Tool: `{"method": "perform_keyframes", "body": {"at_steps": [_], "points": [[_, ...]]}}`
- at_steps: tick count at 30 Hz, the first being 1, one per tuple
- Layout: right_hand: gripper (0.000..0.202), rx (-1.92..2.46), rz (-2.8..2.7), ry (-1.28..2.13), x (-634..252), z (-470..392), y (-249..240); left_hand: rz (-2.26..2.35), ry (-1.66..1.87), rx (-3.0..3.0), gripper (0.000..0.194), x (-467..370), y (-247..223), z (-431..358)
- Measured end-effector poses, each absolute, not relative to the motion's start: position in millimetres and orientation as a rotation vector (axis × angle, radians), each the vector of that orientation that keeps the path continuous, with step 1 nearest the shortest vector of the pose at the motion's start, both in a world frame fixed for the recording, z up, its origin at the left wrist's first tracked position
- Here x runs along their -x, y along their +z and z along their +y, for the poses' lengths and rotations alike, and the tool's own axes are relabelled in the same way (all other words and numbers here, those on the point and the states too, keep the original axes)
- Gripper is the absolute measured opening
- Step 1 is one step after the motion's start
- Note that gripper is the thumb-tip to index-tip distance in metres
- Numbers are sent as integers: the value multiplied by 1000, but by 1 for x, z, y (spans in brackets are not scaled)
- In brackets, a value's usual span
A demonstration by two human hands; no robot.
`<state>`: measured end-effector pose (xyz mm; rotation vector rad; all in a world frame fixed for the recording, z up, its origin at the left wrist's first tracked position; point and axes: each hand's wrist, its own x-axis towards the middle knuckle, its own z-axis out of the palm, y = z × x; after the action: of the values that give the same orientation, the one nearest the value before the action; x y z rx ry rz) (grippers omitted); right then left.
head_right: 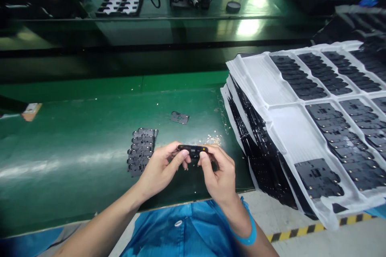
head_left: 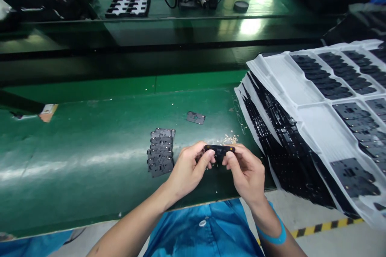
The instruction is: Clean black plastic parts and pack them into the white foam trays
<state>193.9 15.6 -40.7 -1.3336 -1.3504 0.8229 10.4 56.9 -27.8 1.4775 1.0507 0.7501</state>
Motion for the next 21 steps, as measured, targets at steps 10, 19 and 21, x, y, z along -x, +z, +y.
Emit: {"method": "perform_keyframes", "body": {"at_steps": [10,19,21], "points": [[17,1218,-1164,865,-187,14,-39,981,660,-1354,39,-8,-20,35],[21,1239,-1075,977,-185,11,-44,1039,658,-1505,40,-4,-16,32],[21,1240,-1044,1000,-183,11,-45,1035,644,-1516,39,-4,-16,31]]}}
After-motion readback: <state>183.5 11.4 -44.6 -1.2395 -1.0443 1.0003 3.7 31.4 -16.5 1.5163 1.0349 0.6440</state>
